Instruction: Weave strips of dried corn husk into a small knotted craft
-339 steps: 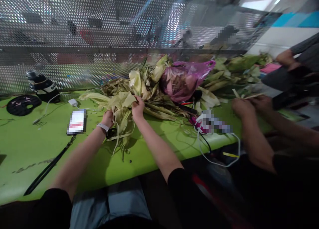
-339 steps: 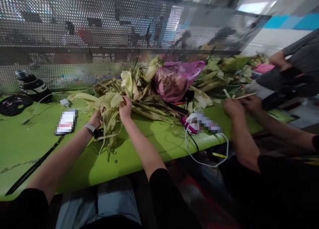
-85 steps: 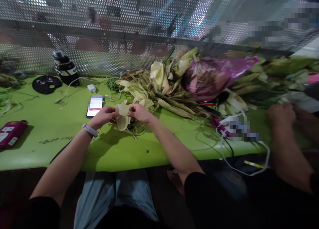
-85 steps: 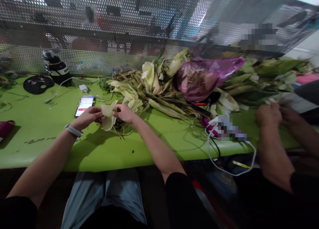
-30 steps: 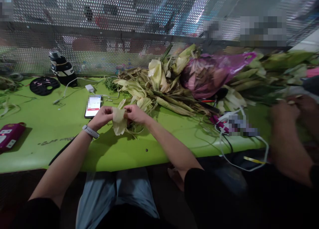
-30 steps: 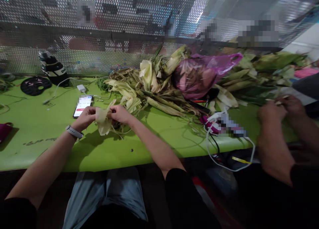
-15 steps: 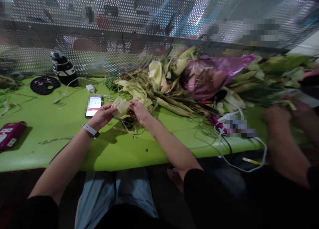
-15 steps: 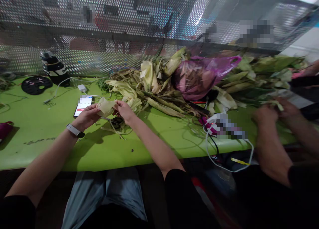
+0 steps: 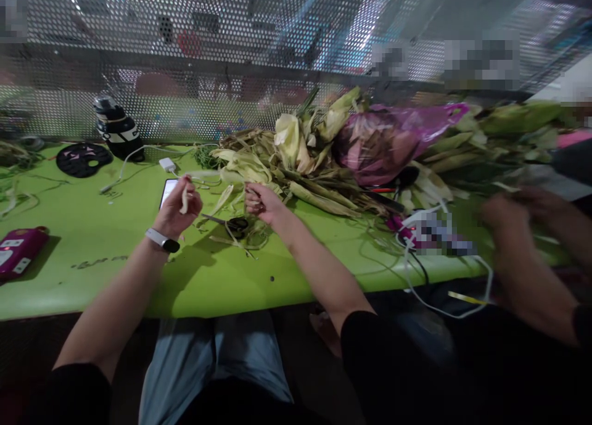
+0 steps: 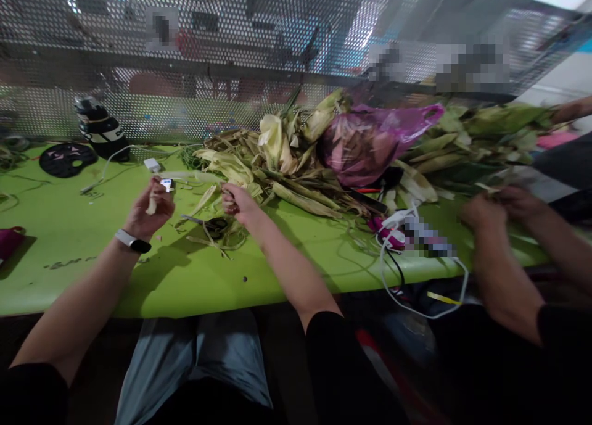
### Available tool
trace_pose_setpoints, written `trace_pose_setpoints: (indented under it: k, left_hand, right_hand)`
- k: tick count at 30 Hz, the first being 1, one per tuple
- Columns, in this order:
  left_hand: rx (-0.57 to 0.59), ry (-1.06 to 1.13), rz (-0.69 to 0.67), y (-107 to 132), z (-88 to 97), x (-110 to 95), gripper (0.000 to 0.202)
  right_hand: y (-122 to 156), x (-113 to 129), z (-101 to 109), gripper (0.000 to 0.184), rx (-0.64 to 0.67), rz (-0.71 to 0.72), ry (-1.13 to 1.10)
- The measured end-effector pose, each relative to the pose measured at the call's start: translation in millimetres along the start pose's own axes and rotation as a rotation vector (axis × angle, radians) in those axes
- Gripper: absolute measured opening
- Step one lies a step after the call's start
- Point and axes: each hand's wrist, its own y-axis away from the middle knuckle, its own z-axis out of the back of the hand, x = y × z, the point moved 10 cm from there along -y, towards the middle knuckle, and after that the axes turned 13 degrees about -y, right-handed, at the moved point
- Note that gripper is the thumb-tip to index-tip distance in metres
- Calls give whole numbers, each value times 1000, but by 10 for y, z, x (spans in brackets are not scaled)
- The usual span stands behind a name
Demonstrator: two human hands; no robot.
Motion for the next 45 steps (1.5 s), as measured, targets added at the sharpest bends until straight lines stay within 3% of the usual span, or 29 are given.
trace_pose_setpoints:
  k: [5,8,10,12,14,17,21,24,27,29,30,32,34,39,45]
  left_hand:
    - [-15,84,-65,10,170,-283,13]
    - [-101,160,-299,76,402,-582,15]
    - [-90,187,-402,109,467,-699,12]
    - [-52,190,-349,58,434,-619,11]
    - [50,63,-124,-47,251,-310,6]
    - [35,-262,167,-126,170,200,12]
    - [7,-659,285,-138,214,505,27]
    - [-10,-993,176,-117,205,411,27]
    - [-148,-1202,-177,-21,52,1,29]
    - [-188,-1158,-348,86,-84,-190,30]
    - [-174,-1128,-366,115,-137,-212,32]
    - [22,-1048,-249,97,-279,-39,35]
    - [135,-914,-196,86,-356,64,35]
    - [128,-699,-174,10,-288,106,29]
    - [218,-583,127,75,-275,319,31]
  right_hand:
    - [-23,177,226,14,-157,40,-116]
    - [-48,268,369,18,-233,115,-251]
    - [-72,308,428,21,-246,145,-297]
    - [-85,333,482,21,-274,166,-300]
    - [-81,354,494,21,-293,189,-241]
    - [-48,379,372,20,-241,238,-96]
    - [34,298,111,23,-124,264,125]
    - [62,92,-27,22,-50,163,271]
    - [92,-36,-76,18,-42,106,326]
    - [124,-68,-112,18,-46,98,352]
    - [144,-76,-139,19,-44,98,369]
    - [184,-114,-198,22,-30,79,410]
    - [211,-178,-242,23,-7,39,440]
    - [194,-246,-245,18,46,14,471]
    - [186,-204,-286,22,125,23,539]
